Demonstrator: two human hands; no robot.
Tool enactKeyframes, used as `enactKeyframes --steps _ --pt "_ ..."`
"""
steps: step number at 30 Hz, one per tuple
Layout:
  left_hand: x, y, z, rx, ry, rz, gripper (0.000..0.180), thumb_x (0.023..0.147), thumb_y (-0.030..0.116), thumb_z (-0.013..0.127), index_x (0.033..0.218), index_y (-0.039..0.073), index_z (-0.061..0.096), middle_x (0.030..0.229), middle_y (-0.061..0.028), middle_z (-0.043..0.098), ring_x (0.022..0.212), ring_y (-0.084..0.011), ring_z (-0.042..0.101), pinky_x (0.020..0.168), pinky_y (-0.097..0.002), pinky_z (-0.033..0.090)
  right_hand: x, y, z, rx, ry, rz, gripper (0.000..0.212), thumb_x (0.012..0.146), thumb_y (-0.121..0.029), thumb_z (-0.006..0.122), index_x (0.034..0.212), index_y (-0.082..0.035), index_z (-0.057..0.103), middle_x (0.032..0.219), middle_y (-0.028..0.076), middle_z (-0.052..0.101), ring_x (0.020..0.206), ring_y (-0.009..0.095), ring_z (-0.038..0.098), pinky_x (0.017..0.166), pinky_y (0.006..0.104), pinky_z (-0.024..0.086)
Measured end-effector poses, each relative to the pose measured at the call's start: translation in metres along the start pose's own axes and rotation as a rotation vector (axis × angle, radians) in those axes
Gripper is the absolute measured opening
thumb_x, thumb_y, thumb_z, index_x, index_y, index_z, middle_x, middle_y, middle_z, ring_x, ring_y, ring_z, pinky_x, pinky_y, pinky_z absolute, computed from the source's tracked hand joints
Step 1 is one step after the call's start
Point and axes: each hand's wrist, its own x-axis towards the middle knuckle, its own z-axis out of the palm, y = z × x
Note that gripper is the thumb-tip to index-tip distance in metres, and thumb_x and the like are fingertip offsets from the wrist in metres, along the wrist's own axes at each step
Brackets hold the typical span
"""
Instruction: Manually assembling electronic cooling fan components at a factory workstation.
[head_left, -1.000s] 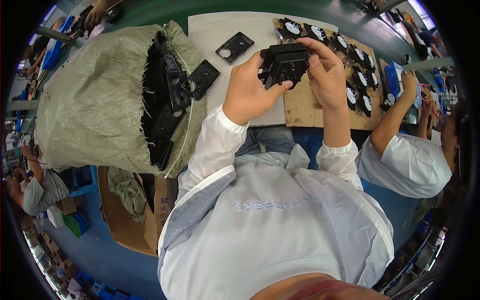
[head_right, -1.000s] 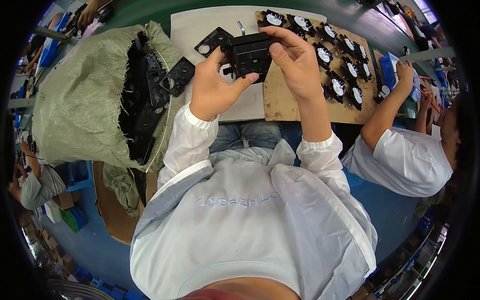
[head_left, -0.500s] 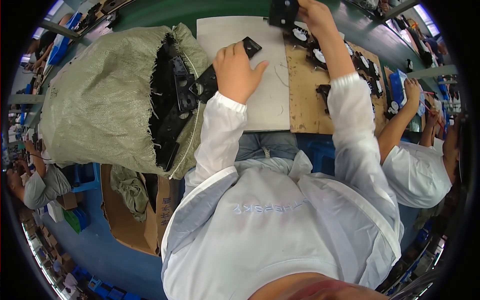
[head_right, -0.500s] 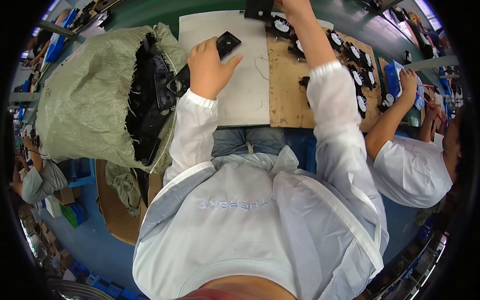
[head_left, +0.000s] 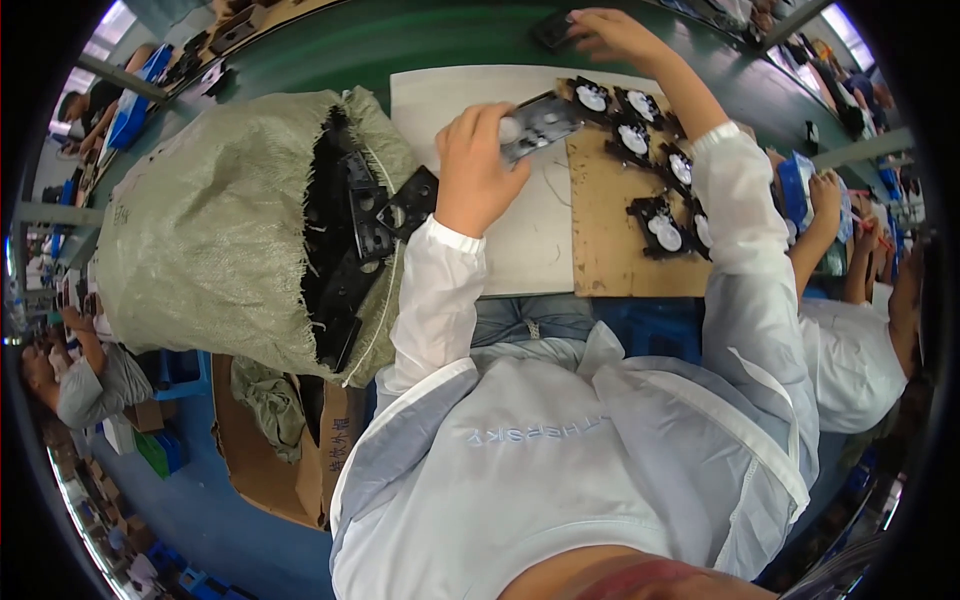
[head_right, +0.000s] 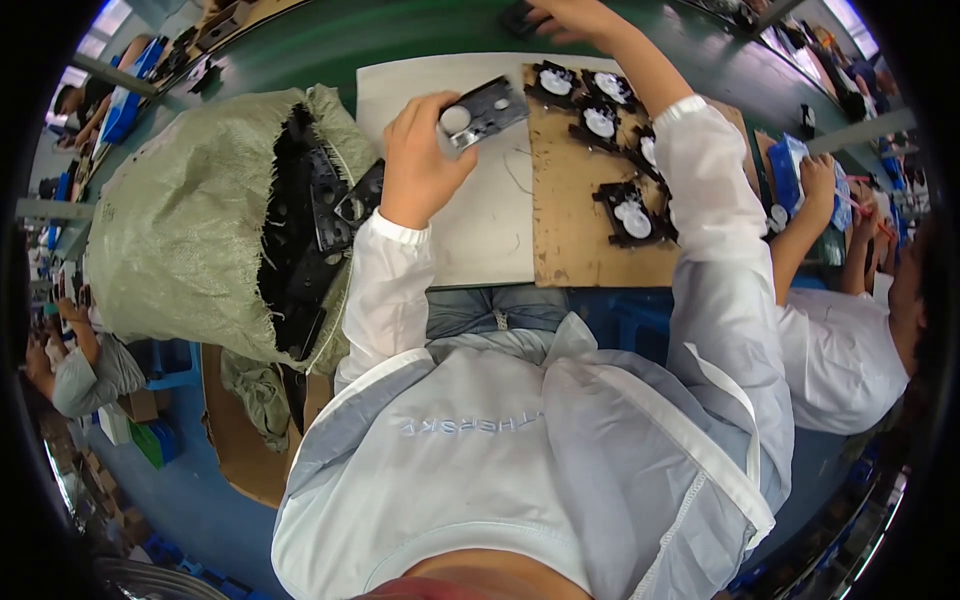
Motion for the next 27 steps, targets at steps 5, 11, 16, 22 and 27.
enactKeyframes --steps 5,11,16,22,27 --pt "0.038 0.036 0.022 -0.346 -0.03 0.417 0.054 0.066 0.007 0.069 0.118 0.01 0.056 0.116 -0.0088 0.06 0.1 -0.0277 0.056 0.094 -0.0402 0.036 -0.085 0.025 0.001 0.43 -0.518 0.155 0.042 0.098 -0.029 0.056 0.127 0.002 0.059 0.111 0.014 0.067 0.086 0.024 0.068 0.084 0.0296 0.054" --pt "0.048 0.039 0.079 -0.405 0.057 0.08 0.032 0.072 0.013 0.067 0.103 0.006 0.067 0.107 -0.011 0.066 0.099 -0.0271 0.058 0.086 -0.0396 0.04 -0.15 0.074 -0.017 0.794 -0.287 -0.175 0.047 0.1 -0.03 0.047 0.136 0.0 0.048 0.13 0.024 0.054 0.106 0.037 0.062 0.096 0.0435 0.051" --pt "0.051 0.022 0.121 0.209 -0.455 -0.257 0.019 0.077 0.021 0.066 0.087 0.006 0.073 0.092 -0.0117 0.069 0.095 -0.0278 0.058 0.08 -0.0405 0.04 -0.188 0.099 0.01 1.083 -0.032 -0.42 0.05 0.1 -0.025 0.043 0.143 -0.001 0.037 0.141 0.032 0.042 0.125 0.043 0.05 0.106 0.0517 0.043" --pt "0.042 0.017 0.148 0.371 -0.079 -0.055 0.021 0.083 0.025 0.064 0.079 0.008 0.075 0.079 -0.0098 0.068 0.082 -0.0284 0.057 0.078 -0.0409 0.038 -0.216 0.114 0.046 1.244 0.066 -0.489 0.044 0.096 -0.02 0.047 0.135 0.0 0.045 0.139 0.033 0.043 0.124 0.045 0.049 0.105 0.0515 0.043" --pt "0.051 0.015 0.098 0.353 0.317 0.237 0.018 0.086 0.022 0.062 0.085 0.009 0.074 0.076 -0.0061 0.064 0.073 -0.026 0.055 0.077 -0.0386 0.039 -0.217 0.124 0.058 1.182 0.103 -0.516 0.046 0.093 -0.018 0.051 0.135 0.002 0.044 0.138 0.03 0.045 0.123 0.041 0.051 0.106 0.0489 0.043"
